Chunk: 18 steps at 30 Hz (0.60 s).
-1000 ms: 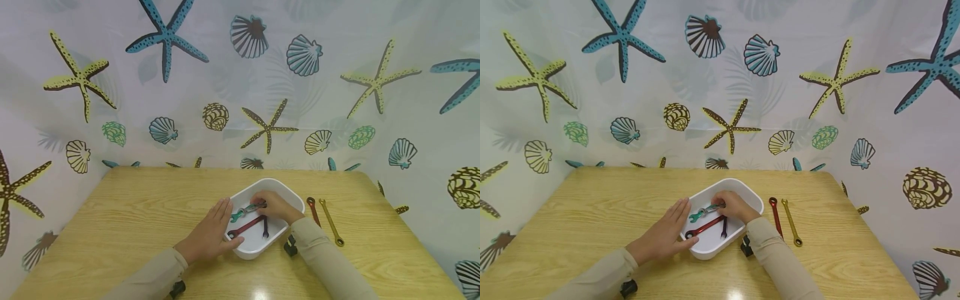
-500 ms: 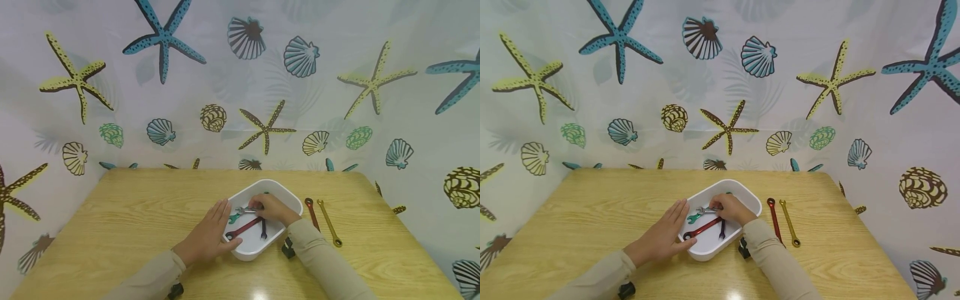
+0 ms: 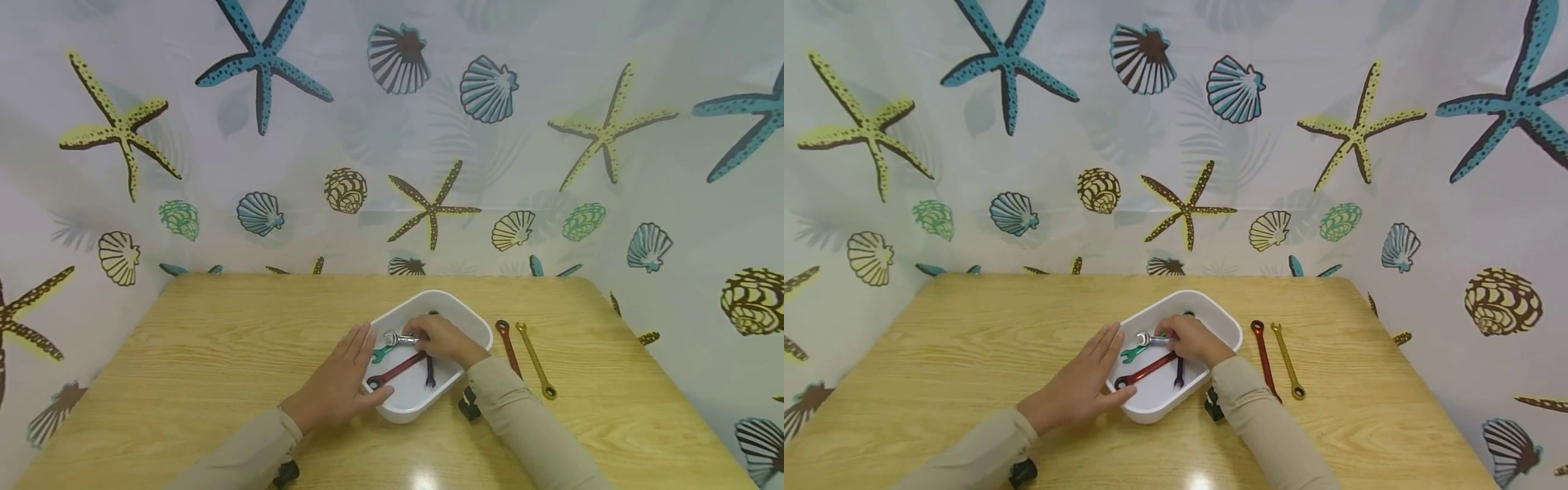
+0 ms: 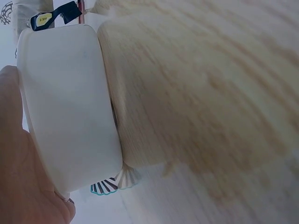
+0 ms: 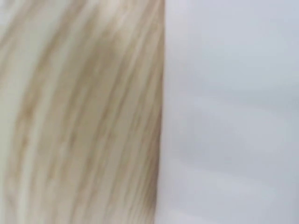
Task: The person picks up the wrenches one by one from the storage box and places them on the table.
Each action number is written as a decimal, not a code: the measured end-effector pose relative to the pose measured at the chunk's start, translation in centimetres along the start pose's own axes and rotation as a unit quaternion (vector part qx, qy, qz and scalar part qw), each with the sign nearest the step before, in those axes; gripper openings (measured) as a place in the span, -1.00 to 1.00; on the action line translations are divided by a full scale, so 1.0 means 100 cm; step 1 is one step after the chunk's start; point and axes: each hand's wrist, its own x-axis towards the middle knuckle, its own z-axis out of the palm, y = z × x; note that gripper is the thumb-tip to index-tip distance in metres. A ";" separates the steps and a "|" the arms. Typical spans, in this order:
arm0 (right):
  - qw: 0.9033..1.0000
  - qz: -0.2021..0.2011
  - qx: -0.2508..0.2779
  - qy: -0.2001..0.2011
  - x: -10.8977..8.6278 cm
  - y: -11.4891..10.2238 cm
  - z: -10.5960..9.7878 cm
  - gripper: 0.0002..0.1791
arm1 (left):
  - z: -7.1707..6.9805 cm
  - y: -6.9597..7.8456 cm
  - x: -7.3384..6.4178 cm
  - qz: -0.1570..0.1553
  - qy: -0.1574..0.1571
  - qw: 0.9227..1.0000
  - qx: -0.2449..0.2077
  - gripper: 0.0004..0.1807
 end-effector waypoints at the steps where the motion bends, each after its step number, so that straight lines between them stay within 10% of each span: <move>1: 1.000 -0.001 -0.002 0.000 0.000 0.000 0.000 -0.72 | 0.000 0.000 0.000 -0.001 -0.001 1.000 0.000 0.07; 18: 1.000 -0.008 0.002 -0.003 -0.001 -0.001 0.001 -0.71 | -0.003 0.002 0.000 -0.006 0.000 1.000 -0.009 0.08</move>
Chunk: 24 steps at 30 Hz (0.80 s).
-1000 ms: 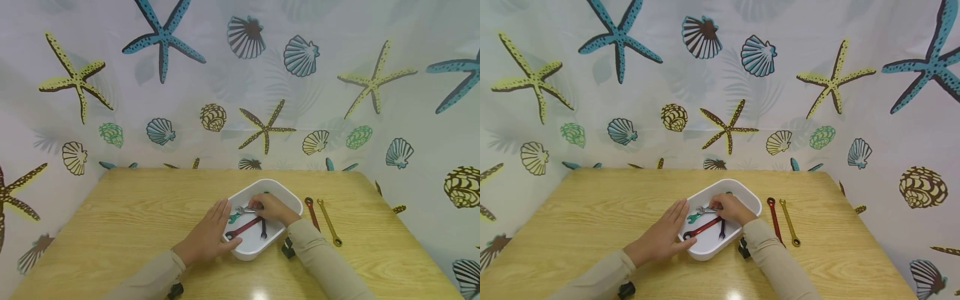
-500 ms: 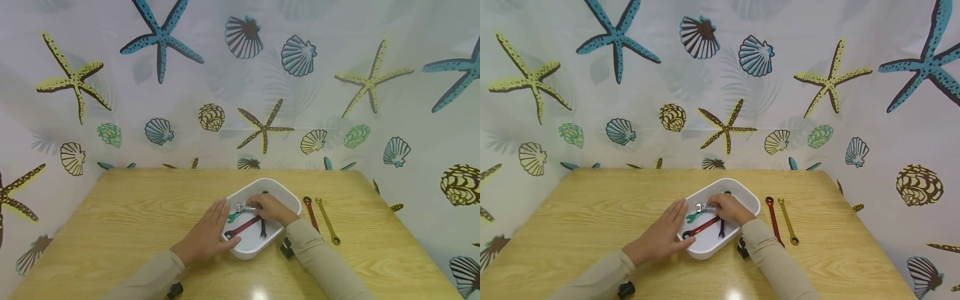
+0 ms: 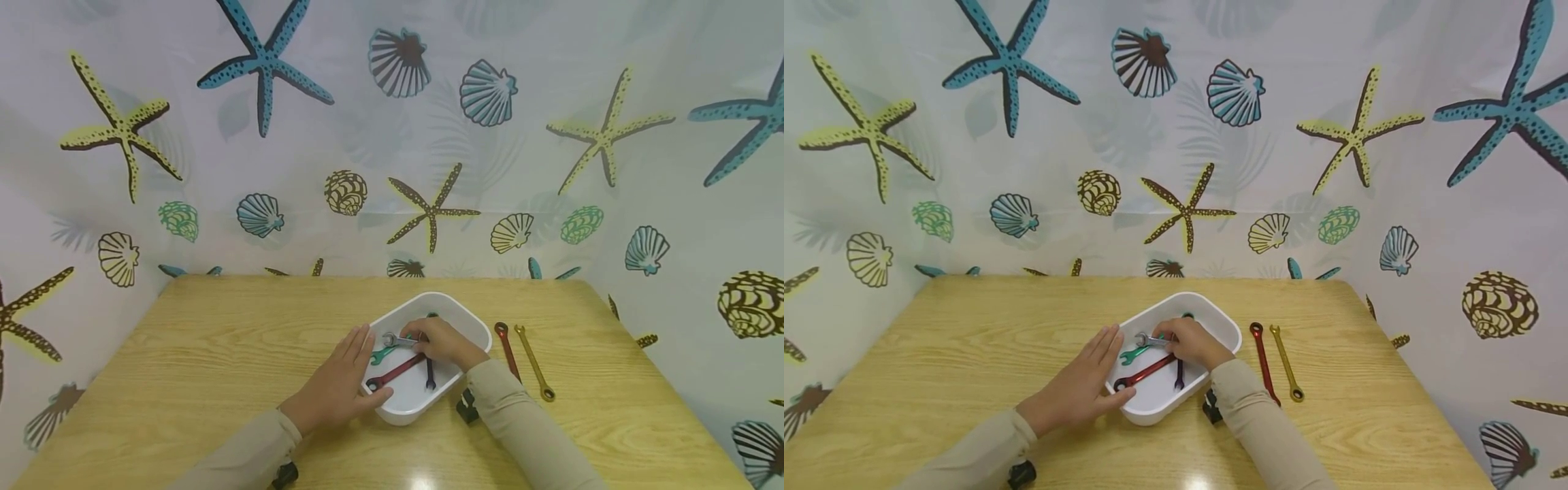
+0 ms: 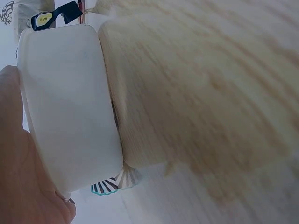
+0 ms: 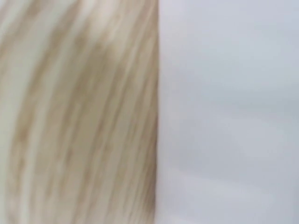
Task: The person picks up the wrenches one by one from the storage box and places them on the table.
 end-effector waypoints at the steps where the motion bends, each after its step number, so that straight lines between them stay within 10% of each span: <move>1: 1.000 0.000 0.001 -0.001 0.000 0.000 0.000 -0.71 | 0.000 0.000 0.000 -0.001 0.000 1.000 -0.001 0.08; 24: 0.999 -0.020 0.046 0.019 -0.004 -0.003 -0.011 -0.71 | 0.000 -0.001 0.001 -0.004 -0.013 1.000 0.011 0.11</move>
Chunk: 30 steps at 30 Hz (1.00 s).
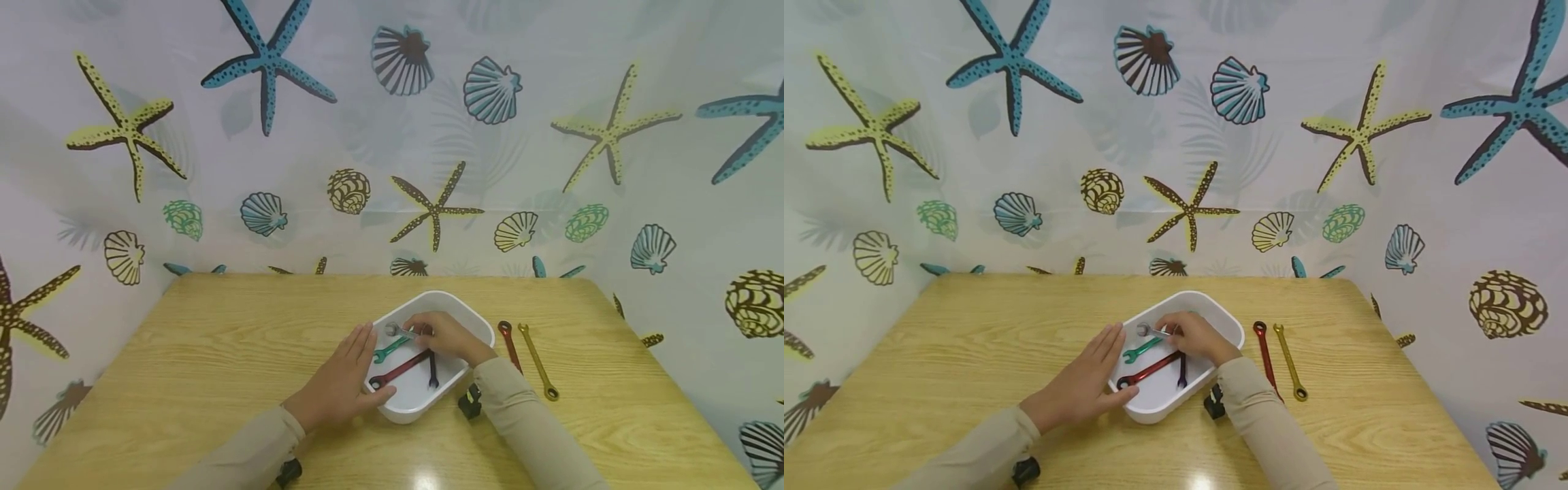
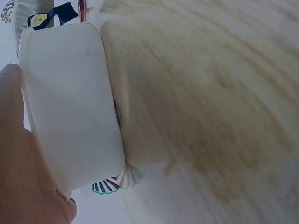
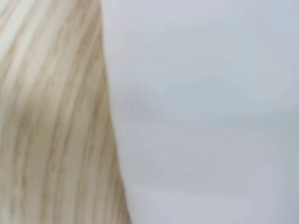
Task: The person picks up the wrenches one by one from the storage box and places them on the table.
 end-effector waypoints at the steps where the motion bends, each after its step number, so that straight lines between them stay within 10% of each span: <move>1: 1.000 -0.005 0.000 0.004 0.000 0.000 -0.001 -0.71 | 0.000 0.000 0.000 0.000 0.001 1.000 -0.001 0.11; 19: 0.998 -0.018 0.033 0.044 -0.017 -0.018 -0.048 -0.71 | 0.000 0.001 -0.001 -0.013 -0.006 1.000 -0.009 0.08; 30: 0.993 0.004 0.011 0.113 -0.059 0.000 -0.099 -0.68 | -0.001 0.003 0.000 -0.013 0.003 1.000 -0.021 0.09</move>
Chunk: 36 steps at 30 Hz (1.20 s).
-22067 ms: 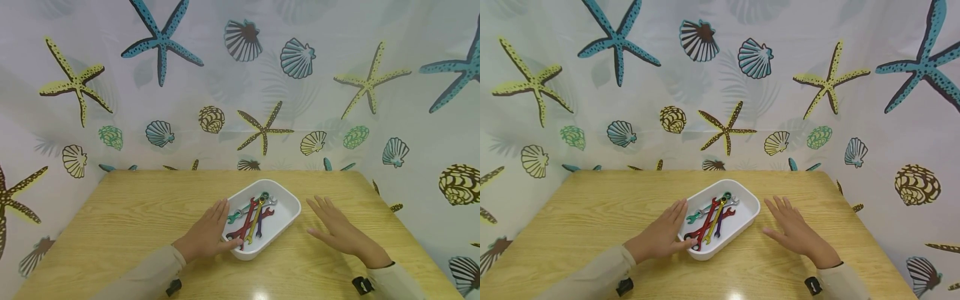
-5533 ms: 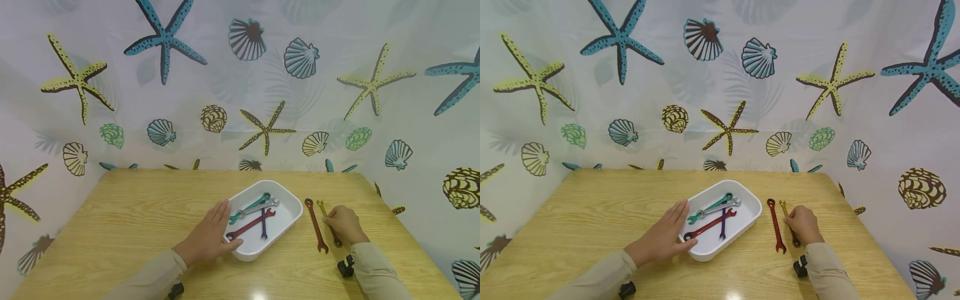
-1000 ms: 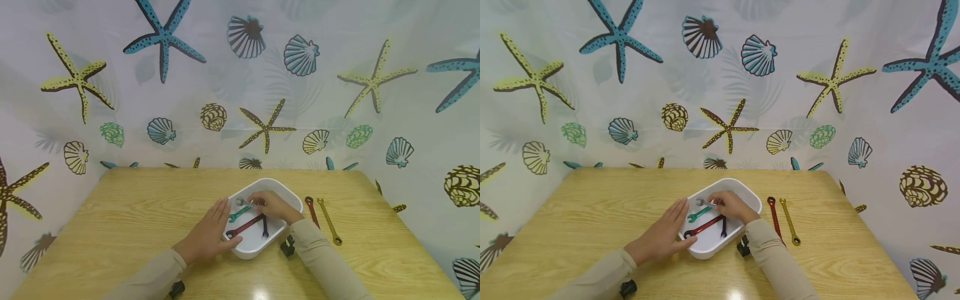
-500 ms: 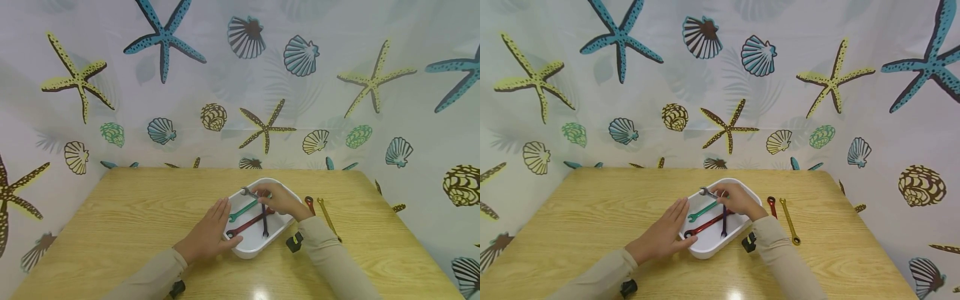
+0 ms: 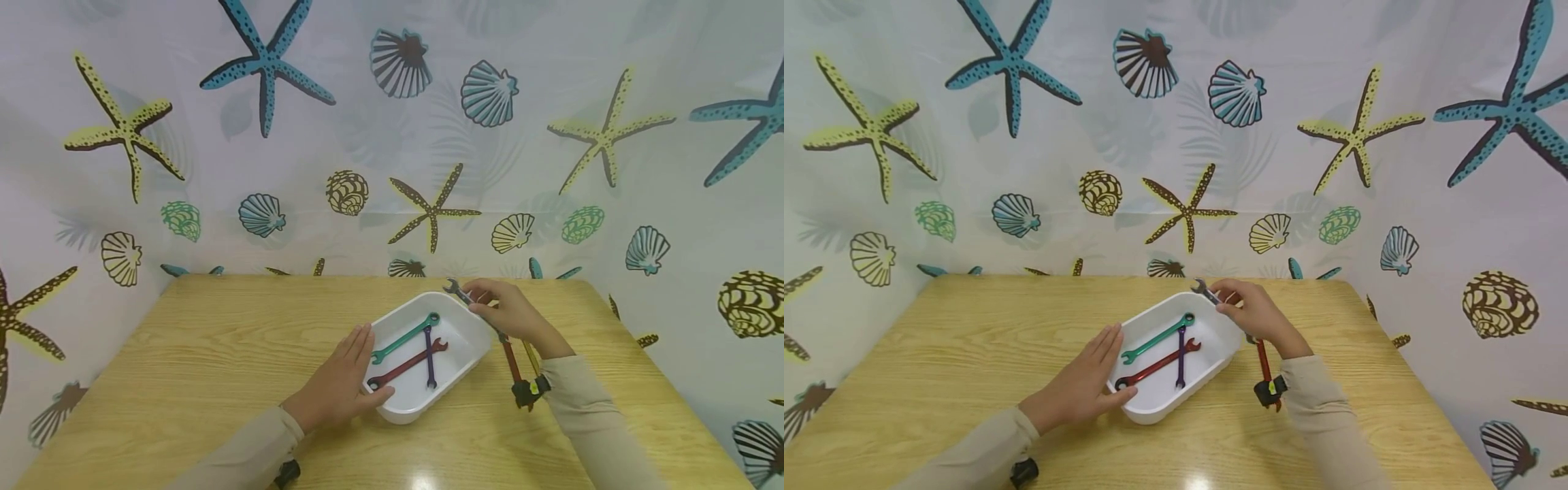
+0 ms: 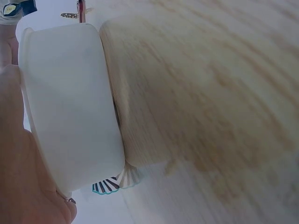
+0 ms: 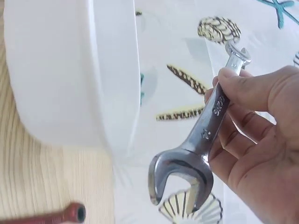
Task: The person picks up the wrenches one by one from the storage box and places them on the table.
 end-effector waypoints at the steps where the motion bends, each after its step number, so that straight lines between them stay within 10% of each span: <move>1: 1.000 0.005 -0.002 0.004 -0.004 0.004 -0.005 -0.68 | 0.000 0.000 0.000 0.000 0.000 1.000 0.001 0.08; 16: 0.989 0.141 -0.017 0.039 -0.067 0.064 -0.047 -0.61 | 0.002 -0.002 0.001 -0.005 -0.003 1.000 0.007 0.12; 36: 0.970 0.241 0.014 0.018 -0.103 0.113 -0.029 -0.61 | -0.001 0.000 0.000 -0.001 -0.002 1.000 0.010 0.10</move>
